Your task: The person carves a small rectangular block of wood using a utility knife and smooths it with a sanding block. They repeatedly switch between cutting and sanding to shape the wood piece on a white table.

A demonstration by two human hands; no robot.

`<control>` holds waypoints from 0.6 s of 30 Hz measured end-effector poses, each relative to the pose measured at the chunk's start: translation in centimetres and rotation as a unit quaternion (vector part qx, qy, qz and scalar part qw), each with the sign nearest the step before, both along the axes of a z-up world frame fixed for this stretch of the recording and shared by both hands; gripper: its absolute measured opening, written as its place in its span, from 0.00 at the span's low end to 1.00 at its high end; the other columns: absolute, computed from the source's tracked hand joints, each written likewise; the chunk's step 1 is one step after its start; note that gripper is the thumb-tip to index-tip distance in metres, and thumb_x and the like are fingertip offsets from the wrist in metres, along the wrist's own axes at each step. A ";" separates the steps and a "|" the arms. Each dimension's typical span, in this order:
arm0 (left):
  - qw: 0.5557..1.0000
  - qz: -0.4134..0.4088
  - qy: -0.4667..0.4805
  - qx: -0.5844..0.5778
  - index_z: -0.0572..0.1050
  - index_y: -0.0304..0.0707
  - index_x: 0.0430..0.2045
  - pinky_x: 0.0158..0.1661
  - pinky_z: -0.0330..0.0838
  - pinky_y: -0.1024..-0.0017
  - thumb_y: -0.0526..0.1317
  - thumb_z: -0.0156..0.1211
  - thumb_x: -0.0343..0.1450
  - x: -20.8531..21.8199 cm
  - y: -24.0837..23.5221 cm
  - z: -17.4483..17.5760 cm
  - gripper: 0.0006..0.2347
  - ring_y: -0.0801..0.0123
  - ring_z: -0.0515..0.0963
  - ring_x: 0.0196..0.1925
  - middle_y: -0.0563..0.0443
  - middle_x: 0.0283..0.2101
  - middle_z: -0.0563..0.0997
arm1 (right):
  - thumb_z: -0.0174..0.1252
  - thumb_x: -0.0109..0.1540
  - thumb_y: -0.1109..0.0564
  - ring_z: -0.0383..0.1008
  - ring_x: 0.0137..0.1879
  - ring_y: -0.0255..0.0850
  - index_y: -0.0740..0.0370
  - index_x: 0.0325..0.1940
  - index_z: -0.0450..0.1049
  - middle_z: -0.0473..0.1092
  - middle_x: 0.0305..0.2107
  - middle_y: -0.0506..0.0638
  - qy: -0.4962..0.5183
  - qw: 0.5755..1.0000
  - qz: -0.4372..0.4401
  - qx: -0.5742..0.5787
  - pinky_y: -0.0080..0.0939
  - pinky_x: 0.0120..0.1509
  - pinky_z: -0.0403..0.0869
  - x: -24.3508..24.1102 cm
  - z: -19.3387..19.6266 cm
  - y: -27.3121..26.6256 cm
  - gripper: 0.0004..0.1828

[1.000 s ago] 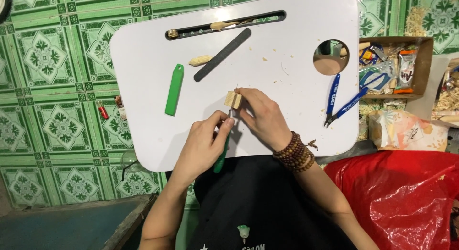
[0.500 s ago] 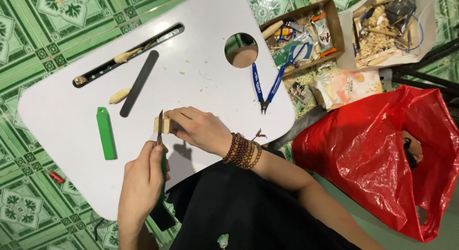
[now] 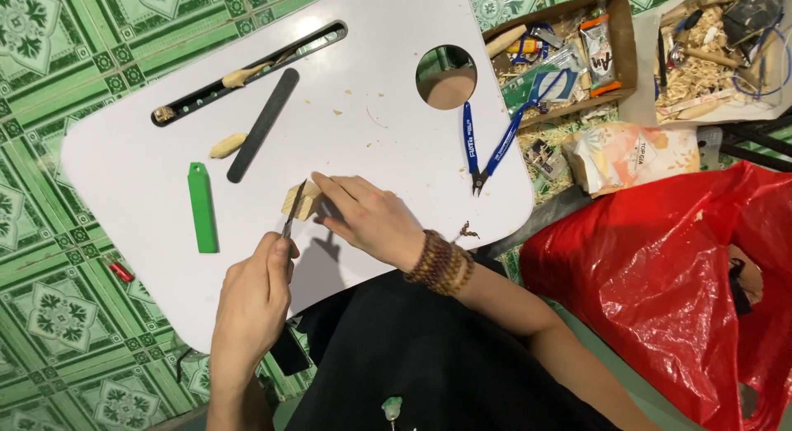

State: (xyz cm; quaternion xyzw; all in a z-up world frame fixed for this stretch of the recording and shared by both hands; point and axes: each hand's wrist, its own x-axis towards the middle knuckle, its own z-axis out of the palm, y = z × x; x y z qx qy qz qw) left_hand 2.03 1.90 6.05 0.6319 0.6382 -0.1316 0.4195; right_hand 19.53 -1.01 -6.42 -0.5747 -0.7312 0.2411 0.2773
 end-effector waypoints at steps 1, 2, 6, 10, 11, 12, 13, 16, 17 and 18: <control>1.000 -0.002 0.001 0.002 0.73 0.42 0.33 0.33 0.64 0.61 0.53 0.26 0.79 -0.1 0.0 -0.2 0.23 0.56 0.76 0.24 0.49 0.19 0.74 | 0.62 0.66 0.50 0.76 0.51 0.45 0.66 0.69 0.63 0.73 0.51 0.55 0.001 1.000 -0.002 0.002 0.42 0.35 0.79 1.2 0.2 -0.5 0.31; 1.000 0.003 -0.007 0.001 0.73 0.42 0.32 0.33 0.63 0.62 0.53 0.26 0.79 -0.2 -0.1 -0.3 0.23 0.58 0.75 0.23 0.50 0.19 0.73 | 0.62 0.66 0.49 0.78 0.52 0.45 0.64 0.68 0.64 0.74 0.52 0.56 0.060 0.998 0.004 0.020 0.41 0.45 0.81 2.4 0.3 -0.9 0.30; 1.000 0.005 -0.010 0.010 0.72 0.43 0.31 0.33 0.64 0.63 0.53 0.27 0.79 -0.2 -0.2 -0.4 0.22 0.60 0.75 0.24 0.51 0.21 0.74 | 0.65 0.65 0.59 0.79 0.39 0.35 0.61 0.58 0.72 0.77 0.47 0.52 0.223 0.971 -0.092 0.011 0.32 0.42 0.80 12.4 1.2 -2.0 0.18; 0.999 0.041 0.003 -0.024 0.70 0.44 0.32 0.34 0.63 0.62 0.52 0.26 0.79 0.5 0.3 0.7 0.21 0.58 0.77 0.28 0.47 0.23 0.78 | 0.54 0.78 0.63 0.77 0.40 0.46 0.69 0.45 0.74 0.75 0.35 0.57 0.074 0.971 -0.214 0.080 0.45 0.47 0.76 25.0 -0.9 0.7 0.09; 0.999 0.018 0.010 -0.025 0.68 0.44 0.32 0.33 0.61 0.59 0.49 0.27 0.79 0.4 0.3 0.6 0.17 0.54 0.75 0.26 0.45 0.22 0.77 | 0.57 0.80 0.62 0.78 0.44 0.47 0.69 0.51 0.77 0.77 0.41 0.58 -0.002 0.975 -0.210 0.068 0.49 0.54 0.72 27.6 -2.9 1.7 0.07; 0.999 -0.004 0.017 -0.027 0.67 0.45 0.33 0.33 0.60 0.56 0.45 0.28 0.79 0.3 0.3 0.6 0.14 0.50 0.73 0.25 0.44 0.21 0.76 | 0.61 0.82 0.61 0.79 0.48 0.48 0.70 0.56 0.80 0.80 0.48 0.59 -0.077 0.974 -0.205 0.058 0.53 0.61 0.68 30.0 -4.9 3.0 0.08; 0.999 0.012 0.022 -0.025 0.67 0.45 0.33 0.33 0.60 0.56 0.45 0.28 0.79 -0.1 0.2 0.3 0.14 0.50 0.73 0.25 0.44 0.21 0.76 | 0.61 0.82 0.61 0.79 0.48 0.48 0.70 0.56 0.80 0.80 0.48 0.59 -0.070 0.977 -0.190 0.061 0.53 0.61 0.68 31.1 -7.4 3.5 0.08; 1.000 -0.020 -0.009 0.001 0.67 0.47 0.33 0.29 0.61 0.61 0.46 0.31 0.80 -1.1 -0.2 -0.4 0.13 0.57 0.72 0.21 0.50 0.18 0.72 | 0.60 0.77 0.63 0.75 0.47 0.63 0.73 0.62 0.78 0.75 0.44 0.67 -0.239 0.961 -0.136 -0.018 0.61 0.43 0.74 33.6 -14.8 5.4 0.12; 0.999 -0.027 -0.015 0.014 0.66 0.46 0.32 0.29 0.63 0.58 0.47 0.32 0.80 -1.3 -0.2 -0.5 0.13 0.52 0.73 0.23 0.48 0.19 0.73 | 0.61 0.73 0.62 0.75 0.49 0.61 0.68 0.64 0.78 0.75 0.48 0.64 -0.309 0.945 -0.109 -0.026 0.60 0.44 0.75 34.3 -17.0 5.9 0.16; 0.999 -0.034 -0.021 0.027 0.65 0.45 0.32 0.29 0.64 0.55 0.48 0.33 0.80 -1.4 -0.2 -0.6 0.13 0.48 0.74 0.24 0.46 0.20 0.74 | 0.62 0.68 0.61 0.76 0.51 0.58 0.64 0.67 0.77 0.74 0.52 0.62 -0.377 0.922 -0.081 -0.031 0.58 0.44 0.77 35.1 -19.2 6.4 0.21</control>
